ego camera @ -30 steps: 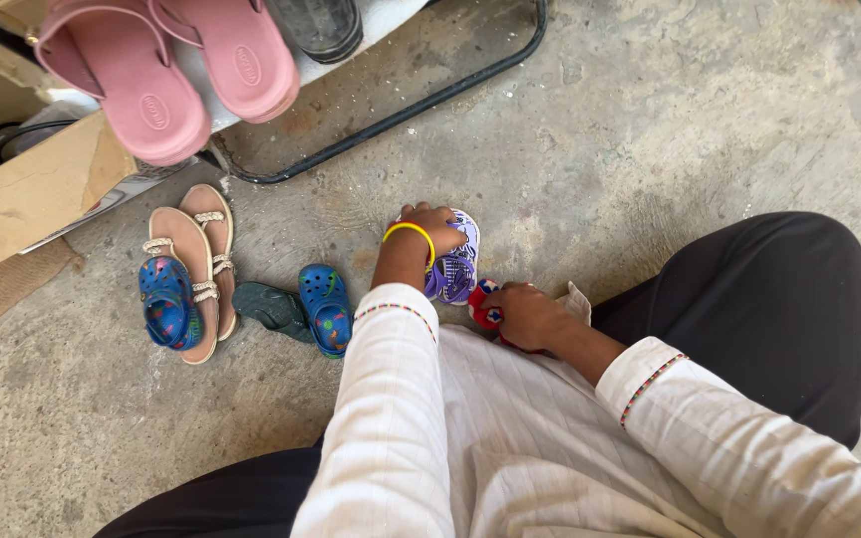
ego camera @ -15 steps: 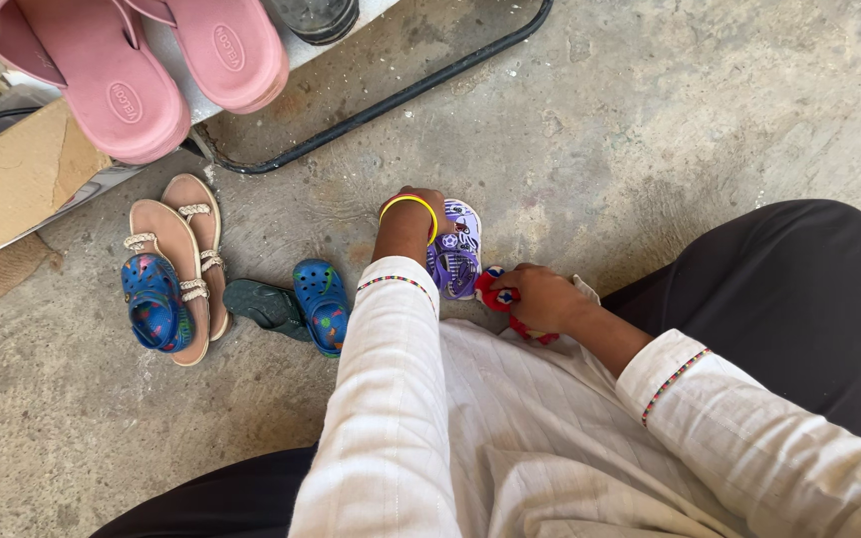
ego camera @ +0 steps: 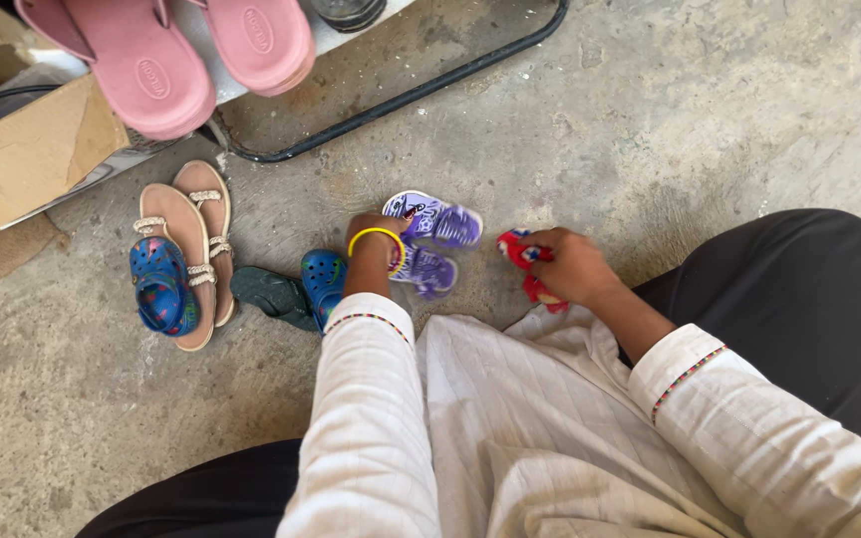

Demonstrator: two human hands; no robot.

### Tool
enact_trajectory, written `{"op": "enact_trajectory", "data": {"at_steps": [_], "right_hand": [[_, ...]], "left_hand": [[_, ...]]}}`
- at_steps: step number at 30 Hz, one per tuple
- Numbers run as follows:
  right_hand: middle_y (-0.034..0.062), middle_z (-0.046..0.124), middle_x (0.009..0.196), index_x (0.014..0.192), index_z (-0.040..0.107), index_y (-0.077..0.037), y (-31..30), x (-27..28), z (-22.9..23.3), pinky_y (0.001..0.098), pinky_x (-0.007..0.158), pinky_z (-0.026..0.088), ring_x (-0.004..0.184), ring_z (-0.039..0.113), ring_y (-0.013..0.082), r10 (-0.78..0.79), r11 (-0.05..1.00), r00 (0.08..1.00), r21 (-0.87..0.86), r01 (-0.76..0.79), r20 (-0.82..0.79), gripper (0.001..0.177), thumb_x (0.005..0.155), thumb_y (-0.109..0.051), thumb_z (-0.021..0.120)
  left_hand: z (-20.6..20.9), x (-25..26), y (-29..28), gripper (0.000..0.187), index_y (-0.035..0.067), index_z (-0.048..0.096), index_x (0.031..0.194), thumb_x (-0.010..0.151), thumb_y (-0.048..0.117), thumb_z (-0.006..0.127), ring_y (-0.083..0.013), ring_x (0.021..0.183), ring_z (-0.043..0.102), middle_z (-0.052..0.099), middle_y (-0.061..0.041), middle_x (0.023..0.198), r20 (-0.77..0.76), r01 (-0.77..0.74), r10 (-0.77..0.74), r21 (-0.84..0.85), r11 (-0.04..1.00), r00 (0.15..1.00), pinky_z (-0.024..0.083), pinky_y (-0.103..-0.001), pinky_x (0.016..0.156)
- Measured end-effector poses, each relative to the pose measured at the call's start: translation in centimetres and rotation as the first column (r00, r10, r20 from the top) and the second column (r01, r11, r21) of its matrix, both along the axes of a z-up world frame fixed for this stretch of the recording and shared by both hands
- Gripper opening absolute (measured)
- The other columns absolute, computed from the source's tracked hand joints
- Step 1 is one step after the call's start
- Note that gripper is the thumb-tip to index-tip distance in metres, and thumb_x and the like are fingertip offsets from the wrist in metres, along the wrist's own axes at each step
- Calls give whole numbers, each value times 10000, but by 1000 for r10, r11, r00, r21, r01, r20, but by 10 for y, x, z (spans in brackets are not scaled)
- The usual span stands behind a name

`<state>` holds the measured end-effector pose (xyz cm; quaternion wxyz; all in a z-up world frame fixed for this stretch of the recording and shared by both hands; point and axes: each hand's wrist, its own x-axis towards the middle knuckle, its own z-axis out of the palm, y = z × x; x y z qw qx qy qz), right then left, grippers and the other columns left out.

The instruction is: The person sits on the floor and wipes several pairs of shoes with a red patterned cloth. They clean a brown shoe, a pair of purple sneakers, and a pair of beige sandals, then place the cleaned shoes on a nearby shoe rack.

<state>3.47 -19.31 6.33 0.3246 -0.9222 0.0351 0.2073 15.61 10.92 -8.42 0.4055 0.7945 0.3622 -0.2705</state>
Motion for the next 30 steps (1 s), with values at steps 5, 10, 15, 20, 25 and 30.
{"op": "enact_trajectory", "data": {"at_steps": [5, 10, 15, 20, 25, 30], "right_hand": [[120, 690, 1272, 1221, 754, -234, 3, -2, 13, 387, 916, 576, 1032, 724, 308, -48, 998, 998, 31, 46, 49, 419, 810, -160, 717], [114, 685, 1275, 1212, 746, -197, 13, -8, 14, 382, 913, 576, 1039, 720, 301, -3, 992, 989, 121, -15, 147, 418, 806, -101, 722], [105, 679, 1258, 1218, 726, -182, 21, -8, 26, 394, 918, 573, 1041, 706, 317, 76, 993, 980, 79, -92, 186, 427, 802, -84, 720], [117, 649, 1282, 1207, 717, -128, 71, -20, 5, 415, 1044, 496, 1221, 610, 328, 407, 907, 816, -75, -415, 410, 423, 797, -31, 680], [113, 606, 1345, 1264, 672, -74, 111, -12, -29, 419, 1068, 430, 1239, 540, 354, 603, 795, 750, -287, -534, 273, 443, 825, -92, 622], [132, 622, 1334, 1176, 714, -69, 104, -9, -18, 421, 1007, 492, 1164, 615, 337, 614, 766, 770, -364, -530, 171, 344, 859, -158, 615]], "left_hand": [[0, -26, -29, 418, -5, 790, 972, 750, 324, 922, -202, 737, 712, 756, -102, 878, -32, -408, 407, -89, 908, 913, 587, -389, 640], [71, -55, -30, 448, 14, 732, 1131, 893, 387, 799, -366, 1006, 701, 720, -215, 1102, 123, -5, -20, 204, 979, 992, 558, -466, 861], [143, -97, -21, 874, 132, 426, 1487, 721, 163, 846, -363, 1424, 391, 376, -168, 1563, 331, 468, -581, 363, 806, 744, 349, -450, 1180], [136, -103, -23, 1249, 260, 120, 1604, 625, 137, 886, -309, 1568, 187, 156, -54, 1710, 114, 711, -850, 498, 497, 514, 236, -493, 1231], [68, -73, -28, 1106, 254, 214, 1615, 726, 91, 851, -360, 1525, 227, 183, -53, 1689, 194, 677, -888, 586, 445, 416, 196, -526, 1213], [93, -72, -29, 1179, 278, 221, 1612, 667, 137, 912, -365, 1526, 257, 193, -18, 1704, 38, 765, -880, 476, 433, 474, 211, -492, 1253]]}}
